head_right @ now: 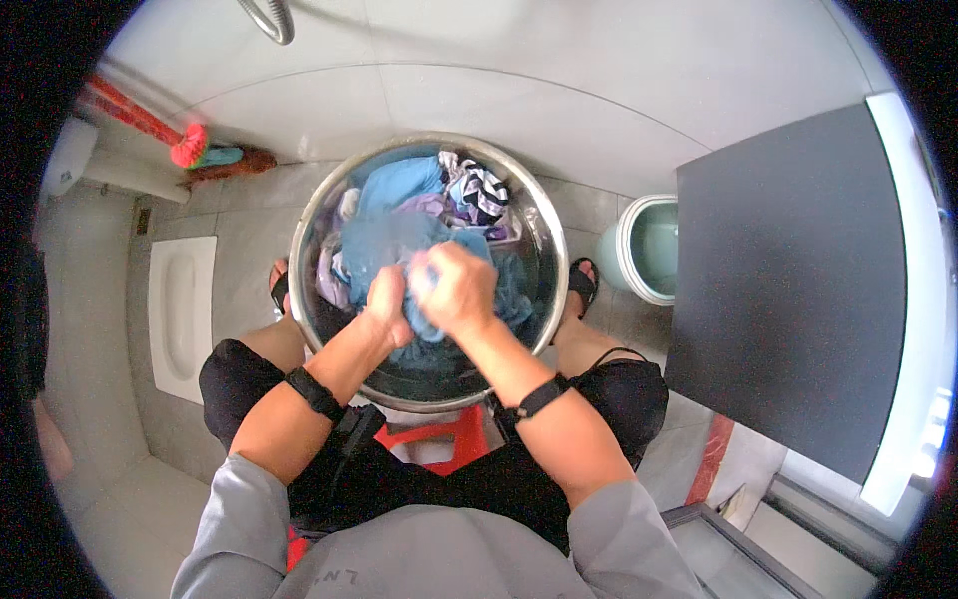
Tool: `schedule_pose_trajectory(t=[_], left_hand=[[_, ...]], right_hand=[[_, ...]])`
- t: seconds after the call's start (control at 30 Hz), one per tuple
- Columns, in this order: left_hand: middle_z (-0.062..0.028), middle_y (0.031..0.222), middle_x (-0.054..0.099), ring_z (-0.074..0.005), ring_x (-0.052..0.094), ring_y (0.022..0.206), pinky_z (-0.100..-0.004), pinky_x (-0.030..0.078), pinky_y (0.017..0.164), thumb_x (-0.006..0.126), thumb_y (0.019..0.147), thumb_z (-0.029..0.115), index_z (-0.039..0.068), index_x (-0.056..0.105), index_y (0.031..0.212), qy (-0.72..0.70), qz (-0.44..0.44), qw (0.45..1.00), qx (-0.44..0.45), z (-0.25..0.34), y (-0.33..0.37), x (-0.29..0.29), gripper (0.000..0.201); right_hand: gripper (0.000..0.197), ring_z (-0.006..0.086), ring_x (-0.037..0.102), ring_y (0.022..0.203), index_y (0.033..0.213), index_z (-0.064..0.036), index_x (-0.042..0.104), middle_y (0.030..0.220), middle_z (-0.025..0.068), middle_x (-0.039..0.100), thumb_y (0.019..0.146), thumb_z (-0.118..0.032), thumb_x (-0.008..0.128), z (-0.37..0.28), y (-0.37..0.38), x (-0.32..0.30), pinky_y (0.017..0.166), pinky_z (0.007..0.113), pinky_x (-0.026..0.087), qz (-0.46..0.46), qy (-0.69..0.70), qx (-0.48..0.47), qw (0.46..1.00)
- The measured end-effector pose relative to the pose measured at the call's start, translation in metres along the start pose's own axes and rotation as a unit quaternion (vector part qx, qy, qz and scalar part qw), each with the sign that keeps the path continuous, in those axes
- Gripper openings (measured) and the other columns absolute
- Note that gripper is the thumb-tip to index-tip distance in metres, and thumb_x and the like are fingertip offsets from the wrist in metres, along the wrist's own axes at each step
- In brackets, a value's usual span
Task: The person is washing various items of clothing by hand in a large metal basin, scrubbing them, pouring out used water, and refilling the basin from a faucet.
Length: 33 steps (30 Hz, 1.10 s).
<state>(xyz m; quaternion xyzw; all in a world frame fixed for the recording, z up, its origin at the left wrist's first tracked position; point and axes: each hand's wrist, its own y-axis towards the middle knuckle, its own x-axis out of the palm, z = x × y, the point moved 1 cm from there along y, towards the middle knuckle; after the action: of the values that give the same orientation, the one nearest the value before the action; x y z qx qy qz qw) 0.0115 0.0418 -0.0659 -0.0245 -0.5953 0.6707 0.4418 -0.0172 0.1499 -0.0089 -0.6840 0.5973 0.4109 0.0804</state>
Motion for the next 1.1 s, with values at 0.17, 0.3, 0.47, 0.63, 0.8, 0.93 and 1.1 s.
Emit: schedule_pose_trajectory(t=[0.17,0.3,0.47,0.63,0.8,0.93,1.1], left_hand=[[-0.0155,0.109,0.065,-0.0299,0.065,0.099,-0.0476,0.050,0.091,0.045,0.094,0.024,0.000,0.060,0.114,0.000,0.004,1.000,-0.004,0.012,-0.014,0.000,0.034],[-0.0136,0.117,0.063,-0.0292,0.061,0.108,-0.0470,0.046,0.099,0.046,0.097,0.039,0.003,0.058,0.117,-0.013,-0.135,0.986,0.101,0.034,-0.038,0.013,0.043],[-0.0136,0.130,0.057,-0.0277,0.035,0.137,-0.0505,0.030,0.110,0.033,0.097,0.063,0.006,0.058,0.117,0.084,-0.163,0.983,0.023,0.046,-0.038,-0.001,0.066],[-0.0191,0.141,0.048,-0.0332,0.037,0.138,-0.0554,0.032,0.109,0.033,0.098,0.063,0.002,0.052,0.128,0.128,-0.155,0.978,0.050,0.051,-0.021,-0.019,0.070],[-0.0251,0.142,0.047,-0.0384,0.048,0.130,-0.0554,0.036,0.109,0.036,0.098,0.060,-0.003,0.042,0.139,0.146,0.033,0.989,0.002,0.040,-0.030,-0.004,0.075],[-0.0250,0.118,0.064,-0.0370,0.063,0.109,-0.0489,0.046,0.102,0.040,0.097,0.062,-0.004,0.052,0.130,0.034,-0.127,0.990,-0.056,0.030,0.001,-0.019,0.075],[-0.0185,0.105,0.068,-0.0319,0.068,0.092,-0.0433,0.053,0.089,0.045,0.101,0.041,0.000,0.062,0.114,0.124,-0.087,0.978,0.141,0.002,0.006,-0.041,0.047]], right_hand=[[0.039,0.0385,0.062,0.099,0.107,-0.0069,0.064,0.107,0.0218,0.064,0.083,-0.036,0.074,0.017,0.012,0.004,0.084,0.045,0.049,-0.063,0.014,0.256,0.964],[0.076,0.0375,0.035,0.140,0.140,-0.0141,0.049,0.149,0.0266,0.036,0.079,-0.046,0.080,0.022,0.010,-0.004,0.112,0.043,0.034,-0.139,0.172,0.209,0.953],[0.063,0.0517,0.037,0.134,0.123,-0.0126,0.064,0.148,0.0347,0.030,0.070,-0.040,0.084,0.028,-0.001,-0.007,0.112,0.051,0.033,-0.140,-0.005,0.166,0.976],[0.031,0.0465,0.054,0.118,0.101,-0.0047,0.072,0.131,0.0258,0.056,0.082,-0.028,0.067,0.046,0.012,-0.004,0.099,0.053,0.043,-0.035,-0.109,0.098,0.989],[0.035,0.0432,0.067,0.086,0.100,0.0016,0.067,0.087,0.0271,0.067,0.089,-0.029,0.053,0.033,0.015,-0.019,0.080,0.047,0.051,-0.085,0.035,0.283,0.955],[0.024,0.0409,0.064,0.070,0.083,0.0018,0.062,0.073,0.0234,0.063,0.087,-0.021,0.059,-0.034,0.005,-0.022,0.061,0.046,0.048,-0.161,0.170,0.190,0.953],[0.021,0.0322,0.058,0.059,0.072,-0.0068,0.062,0.063,0.0133,0.058,0.082,-0.022,0.072,-0.061,-0.012,-0.009,0.056,0.042,0.045,-0.091,0.045,-0.083,0.991]])
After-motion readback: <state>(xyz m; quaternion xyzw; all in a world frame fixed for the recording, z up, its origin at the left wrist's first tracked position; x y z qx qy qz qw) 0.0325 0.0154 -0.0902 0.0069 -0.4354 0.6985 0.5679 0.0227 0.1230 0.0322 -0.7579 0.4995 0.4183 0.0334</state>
